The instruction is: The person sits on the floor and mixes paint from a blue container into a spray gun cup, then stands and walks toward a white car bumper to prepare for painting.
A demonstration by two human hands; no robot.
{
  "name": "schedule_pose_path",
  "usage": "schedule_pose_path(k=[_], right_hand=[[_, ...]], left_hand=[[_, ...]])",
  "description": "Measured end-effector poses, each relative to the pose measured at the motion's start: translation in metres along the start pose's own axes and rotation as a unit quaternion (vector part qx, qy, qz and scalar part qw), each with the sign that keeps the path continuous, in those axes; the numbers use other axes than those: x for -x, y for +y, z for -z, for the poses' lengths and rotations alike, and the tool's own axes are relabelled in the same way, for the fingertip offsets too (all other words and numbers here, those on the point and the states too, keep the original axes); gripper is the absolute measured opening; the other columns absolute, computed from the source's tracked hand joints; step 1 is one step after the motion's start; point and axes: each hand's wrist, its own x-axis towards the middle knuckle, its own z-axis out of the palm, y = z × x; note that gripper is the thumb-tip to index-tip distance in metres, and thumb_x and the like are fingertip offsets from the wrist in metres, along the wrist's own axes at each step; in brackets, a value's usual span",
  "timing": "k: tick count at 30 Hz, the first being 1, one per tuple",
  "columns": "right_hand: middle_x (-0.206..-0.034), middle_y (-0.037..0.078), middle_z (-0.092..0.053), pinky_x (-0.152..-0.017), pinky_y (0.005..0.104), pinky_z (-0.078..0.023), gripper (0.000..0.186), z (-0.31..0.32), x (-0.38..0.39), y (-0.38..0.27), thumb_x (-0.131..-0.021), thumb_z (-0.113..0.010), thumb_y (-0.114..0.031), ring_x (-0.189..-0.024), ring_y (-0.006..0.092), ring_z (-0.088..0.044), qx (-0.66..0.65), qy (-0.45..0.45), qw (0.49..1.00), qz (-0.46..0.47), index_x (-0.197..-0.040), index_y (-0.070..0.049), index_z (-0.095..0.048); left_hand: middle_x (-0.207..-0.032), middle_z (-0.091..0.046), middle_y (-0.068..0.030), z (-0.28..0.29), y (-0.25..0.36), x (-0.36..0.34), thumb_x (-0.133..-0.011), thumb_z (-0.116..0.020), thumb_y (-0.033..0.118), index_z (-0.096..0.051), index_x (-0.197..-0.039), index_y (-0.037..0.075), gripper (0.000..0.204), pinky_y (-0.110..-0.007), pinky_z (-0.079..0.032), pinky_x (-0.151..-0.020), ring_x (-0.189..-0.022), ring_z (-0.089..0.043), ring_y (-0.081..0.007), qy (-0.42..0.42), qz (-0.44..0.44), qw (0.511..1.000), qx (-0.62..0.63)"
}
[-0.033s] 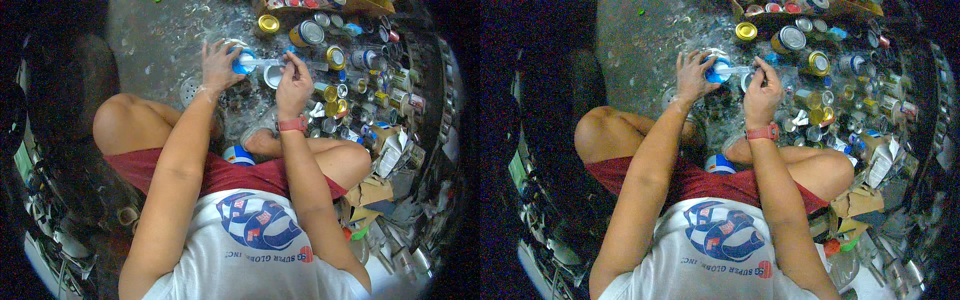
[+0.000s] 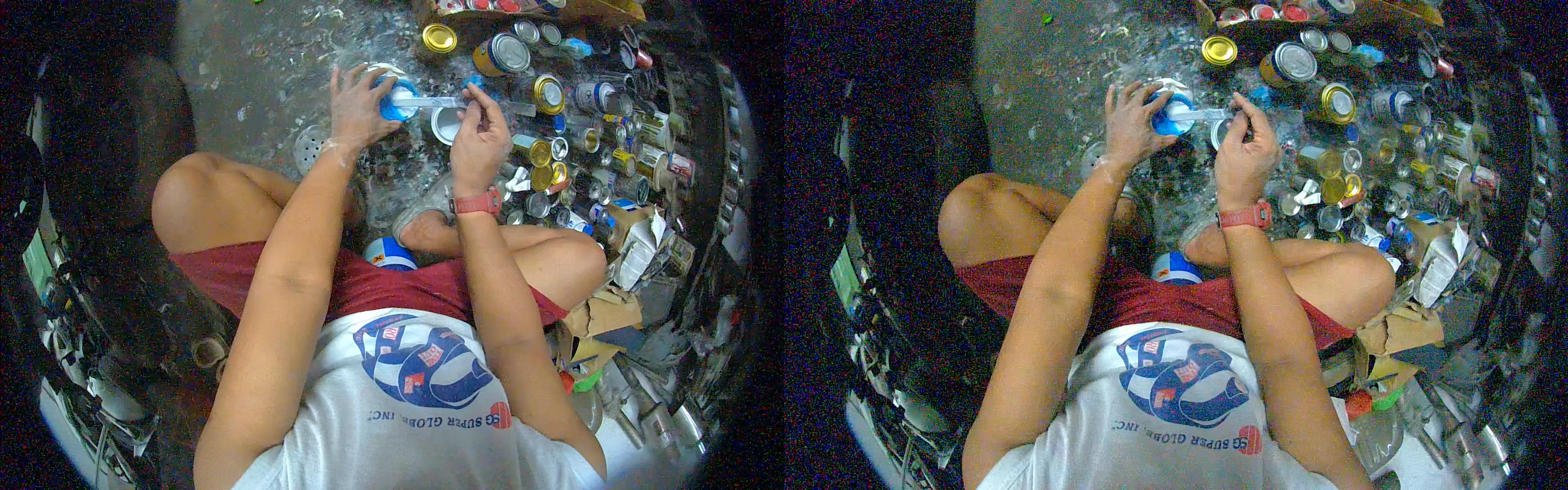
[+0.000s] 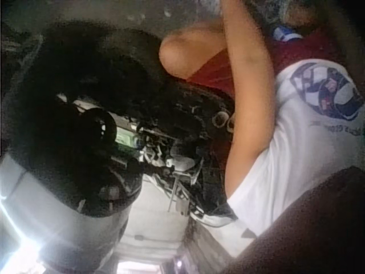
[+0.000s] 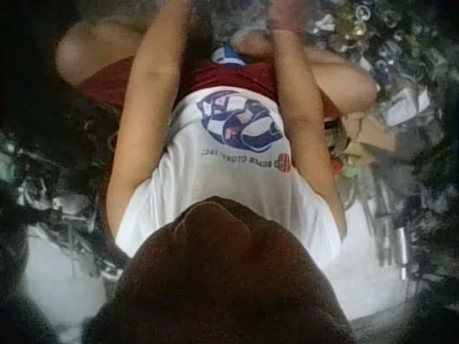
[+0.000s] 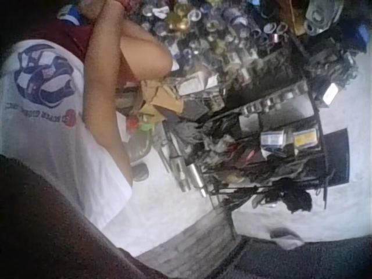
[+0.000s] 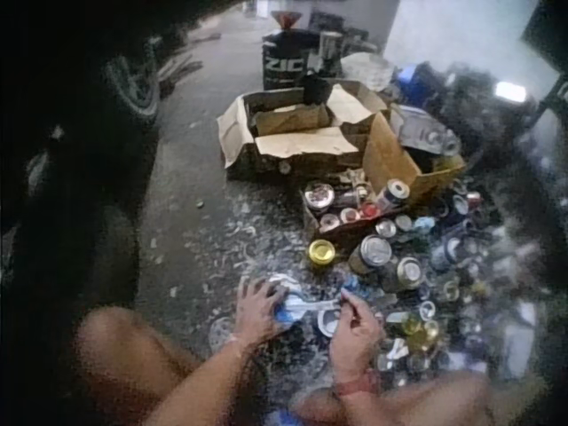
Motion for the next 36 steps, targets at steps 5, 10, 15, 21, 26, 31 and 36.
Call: schedule_pose_path(k=[5,10,15,21,26,31,36], right_hand=[[-0.113,0.018,-0.078,-0.090,0.0391,-0.057,0.025,-0.003,0.002,0.006,-0.100,-0.059,-0.003,-0.103,0.0290,-0.075,0.005,0.009,1.000,-0.003,-0.117,-0.002,-0.077],[-0.111,0.019,-0.078,-0.089,0.0414,-0.058,0.024,-0.002,-0.004,0.005,-0.099,-0.060,-0.004,-0.100,0.0324,-0.076,0.057,0.016,0.998,0.023,-0.114,-0.003,-0.077],[-0.109,0.017,-0.078,-0.087,0.0424,-0.058,0.023,-0.003,-0.006,0.006,-0.098,-0.060,-0.004,-0.098,0.0340,-0.076,0.069,0.022,0.997,0.035,-0.113,-0.005,-0.078],[-0.110,0.016,-0.079,-0.089,0.0424,-0.058,0.025,-0.004,-0.002,0.003,-0.097,-0.060,-0.003,-0.100,0.0332,-0.075,0.104,0.017,0.993,0.062,-0.114,-0.007,-0.078],[-0.111,0.015,-0.078,-0.092,0.0416,-0.057,0.026,-0.001,-0.002,-0.007,-0.095,-0.061,-0.001,-0.102,0.0322,-0.075,0.109,-0.011,0.989,0.101,-0.114,-0.007,-0.078],[-0.113,0.014,-0.078,-0.094,0.0410,-0.057,0.028,0.002,0.002,-0.011,-0.094,-0.062,-0.001,-0.104,0.0310,-0.074,0.074,-0.006,0.990,0.123,-0.115,-0.008,-0.078],[-0.114,0.014,-0.078,-0.094,0.0405,-0.057,0.030,0.008,0.004,-0.021,-0.093,-0.061,0.001,-0.105,0.0305,-0.074,0.079,0.007,0.990,0.116,-0.116,-0.010,-0.079]], left_hand=[[-0.150,-0.058,0.0020,-0.001,0.000,-0.001,-0.058,-0.094,0.051,-0.067,-0.141,0.029,0.090,-0.060,-0.016,-0.128,-0.147,-0.043,-0.0293,0.003,0.000,1.000,-0.004],[-0.150,-0.058,0.0022,-0.001,0.001,-0.008,-0.057,-0.094,0.052,-0.066,-0.141,0.030,0.090,-0.060,-0.016,-0.128,-0.146,-0.044,-0.0296,0.011,-0.005,1.000,-0.006],[-0.150,-0.057,0.0029,-0.003,0.001,-0.008,-0.057,-0.095,0.051,-0.067,-0.140,0.030,0.090,-0.060,-0.016,-0.128,-0.146,-0.044,-0.0296,0.012,-0.004,1.000,-0.013],[-0.149,-0.058,0.0022,-0.002,0.003,-0.008,-0.058,-0.094,0.050,-0.068,-0.138,0.030,0.087,-0.061,-0.015,-0.128,-0.146,-0.043,-0.0293,0.015,0.002,1.000,-0.019],[-0.150,-0.058,0.0025,0.001,0.006,-0.008,-0.055,-0.095,0.049,-0.068,-0.139,0.029,0.090,-0.061,-0.016,-0.128,-0.146,-0.044,-0.0293,0.010,0.004,1.000,-0.026],[-0.149,-0.058,0.0016,0.001,0.005,-0.007,-0.056,-0.096,0.048,-0.068,-0.138,0.028,0.089,-0.061,-0.015,-0.128,-0.146,-0.044,-0.0300,0.030,-0.001,0.999,-0.020],[-0.149,-0.059,0.0013,0.000,0.005,-0.008,-0.056,-0.095,0.049,-0.069,-0.137,0.027,0.088,-0.061,-0.015,-0.128,-0.146,-0.044,-0.0299,0.027,0.001,0.999,-0.022]])
